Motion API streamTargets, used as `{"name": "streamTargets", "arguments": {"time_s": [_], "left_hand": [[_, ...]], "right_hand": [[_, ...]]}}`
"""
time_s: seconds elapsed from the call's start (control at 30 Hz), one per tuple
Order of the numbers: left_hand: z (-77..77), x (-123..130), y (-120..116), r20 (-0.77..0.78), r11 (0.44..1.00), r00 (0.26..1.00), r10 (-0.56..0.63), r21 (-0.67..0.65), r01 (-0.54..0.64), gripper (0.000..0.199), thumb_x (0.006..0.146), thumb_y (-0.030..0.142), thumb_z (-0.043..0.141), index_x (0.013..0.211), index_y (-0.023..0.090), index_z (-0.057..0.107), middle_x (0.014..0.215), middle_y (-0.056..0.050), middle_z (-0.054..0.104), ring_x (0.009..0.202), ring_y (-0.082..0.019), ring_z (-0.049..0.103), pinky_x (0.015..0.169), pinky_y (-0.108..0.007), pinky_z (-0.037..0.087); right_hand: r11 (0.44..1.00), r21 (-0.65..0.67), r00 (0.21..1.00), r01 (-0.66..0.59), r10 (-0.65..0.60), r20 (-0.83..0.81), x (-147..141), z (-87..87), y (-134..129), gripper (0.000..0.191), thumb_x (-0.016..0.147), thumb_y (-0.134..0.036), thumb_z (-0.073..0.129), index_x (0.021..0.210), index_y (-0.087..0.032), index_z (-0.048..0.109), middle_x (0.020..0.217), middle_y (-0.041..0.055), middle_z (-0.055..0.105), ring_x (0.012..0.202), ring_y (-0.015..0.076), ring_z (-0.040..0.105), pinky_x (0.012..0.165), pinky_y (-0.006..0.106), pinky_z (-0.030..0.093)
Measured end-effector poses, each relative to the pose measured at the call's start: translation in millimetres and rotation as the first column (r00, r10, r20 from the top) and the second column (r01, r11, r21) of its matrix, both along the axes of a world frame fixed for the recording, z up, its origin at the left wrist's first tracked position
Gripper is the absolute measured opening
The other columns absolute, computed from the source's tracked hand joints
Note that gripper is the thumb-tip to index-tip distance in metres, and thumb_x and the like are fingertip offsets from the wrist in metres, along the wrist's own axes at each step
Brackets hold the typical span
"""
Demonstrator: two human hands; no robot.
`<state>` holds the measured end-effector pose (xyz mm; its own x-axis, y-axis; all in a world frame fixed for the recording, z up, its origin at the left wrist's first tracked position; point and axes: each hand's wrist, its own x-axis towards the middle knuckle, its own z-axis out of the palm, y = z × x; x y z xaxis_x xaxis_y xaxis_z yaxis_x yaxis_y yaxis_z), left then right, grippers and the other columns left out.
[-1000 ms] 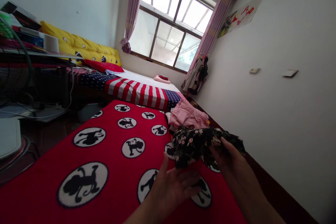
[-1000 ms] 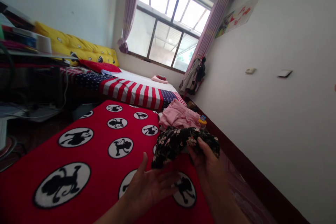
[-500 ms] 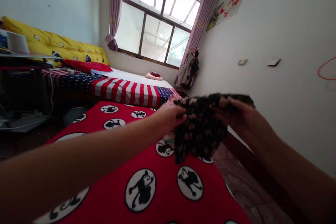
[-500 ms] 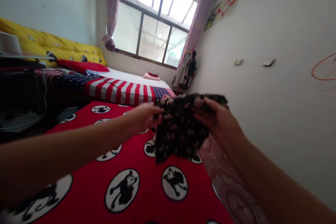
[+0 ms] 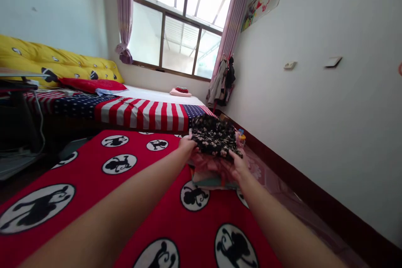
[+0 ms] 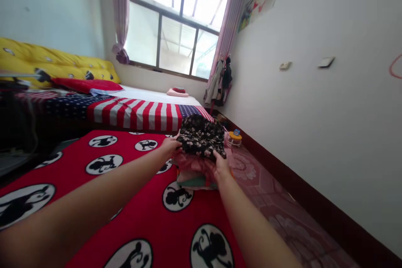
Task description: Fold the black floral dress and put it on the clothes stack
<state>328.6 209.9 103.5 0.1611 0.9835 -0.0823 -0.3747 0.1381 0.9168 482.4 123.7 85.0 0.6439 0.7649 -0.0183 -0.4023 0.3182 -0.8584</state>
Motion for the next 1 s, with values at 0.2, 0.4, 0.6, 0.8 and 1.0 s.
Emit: {"name": "streamTargets", "arguments": {"time_s": [0.2, 0.4, 0.6, 0.8, 1.0], "left_hand": [[-95.2, -65.9, -46.4, -0.008, 0.995, 0.999, -0.048, -0.083, 0.047, 0.025, 0.070, 0.012, 0.068, 0.093, 0.013, 0.058, 0.078, -0.008, 0.070, 0.066, -0.017, 0.069, 0.061, -0.026, 0.055], [-166.3, -165.1, -136.2, -0.479, 0.919, 0.878, -0.006, 0.344, 0.194, 0.017, 0.070, 0.031, 0.067, 0.080, 0.018, 0.071, 0.090, -0.009, 0.072, 0.090, -0.026, 0.068, 0.084, -0.036, 0.053], [-167.1, -225.4, -206.9, -0.611, 0.883, 0.784, 0.113, 0.423, 0.203, 0.026, 0.082, 0.040, 0.054, 0.088, 0.022, 0.072, 0.097, -0.006, 0.071, 0.097, -0.025, 0.066, 0.087, -0.034, 0.053], [-177.6, -237.3, -230.2, -0.718, 0.799, 0.584, 0.379, 0.572, 0.185, 0.031, 0.082, 0.028, 0.046, 0.098, 0.019, 0.071, 0.112, -0.009, 0.067, 0.107, -0.025, 0.061, 0.097, -0.038, 0.048], [-172.9, -227.7, -253.2, -0.849, 0.806, 0.055, 0.525, 0.517, 0.288, 0.043, 0.090, 0.024, 0.044, 0.128, 0.015, 0.059, 0.139, -0.015, 0.051, 0.133, -0.031, 0.041, 0.111, -0.045, 0.031]], "right_hand": [[0.998, -0.041, 0.998, 0.054, -0.052, 0.042, -22.1, -73.3, -88.1, 0.037, 0.068, -0.042, 0.073, 0.096, -0.021, 0.060, 0.092, 0.0023, 0.071, 0.075, 0.0196, 0.072, 0.060, 0.027, 0.058], [0.965, -0.261, 0.817, 0.015, 0.139, 0.560, -71.9, -155.5, -164.6, 0.028, 0.073, -0.046, 0.066, 0.076, -0.018, 0.068, 0.074, 0.0048, 0.069, 0.064, 0.0191, 0.066, 0.057, 0.026, 0.051], [0.982, -0.188, 0.449, 0.007, 0.164, 0.878, -99.0, -144.7, -184.1, 0.014, 0.078, -0.023, 0.054, 0.074, -0.020, 0.067, 0.080, 0.0054, 0.067, 0.078, 0.0210, 0.063, 0.073, 0.030, 0.049], [0.985, -0.145, 0.221, 0.090, 0.122, 0.968, -100.2, -147.8, -190.9, 0.019, 0.080, -0.015, 0.046, 0.076, -0.019, 0.064, 0.087, 0.0070, 0.066, 0.084, 0.0187, 0.062, 0.079, 0.029, 0.048], [0.972, -0.160, 0.090, 0.170, 0.146, 0.985, -106.9, -153.3, -201.8, 0.021, 0.079, -0.012, 0.047, 0.084, -0.018, 0.067, 0.113, 0.0111, 0.062, 0.111, 0.0223, 0.055, 0.099, 0.033, 0.039]]}}
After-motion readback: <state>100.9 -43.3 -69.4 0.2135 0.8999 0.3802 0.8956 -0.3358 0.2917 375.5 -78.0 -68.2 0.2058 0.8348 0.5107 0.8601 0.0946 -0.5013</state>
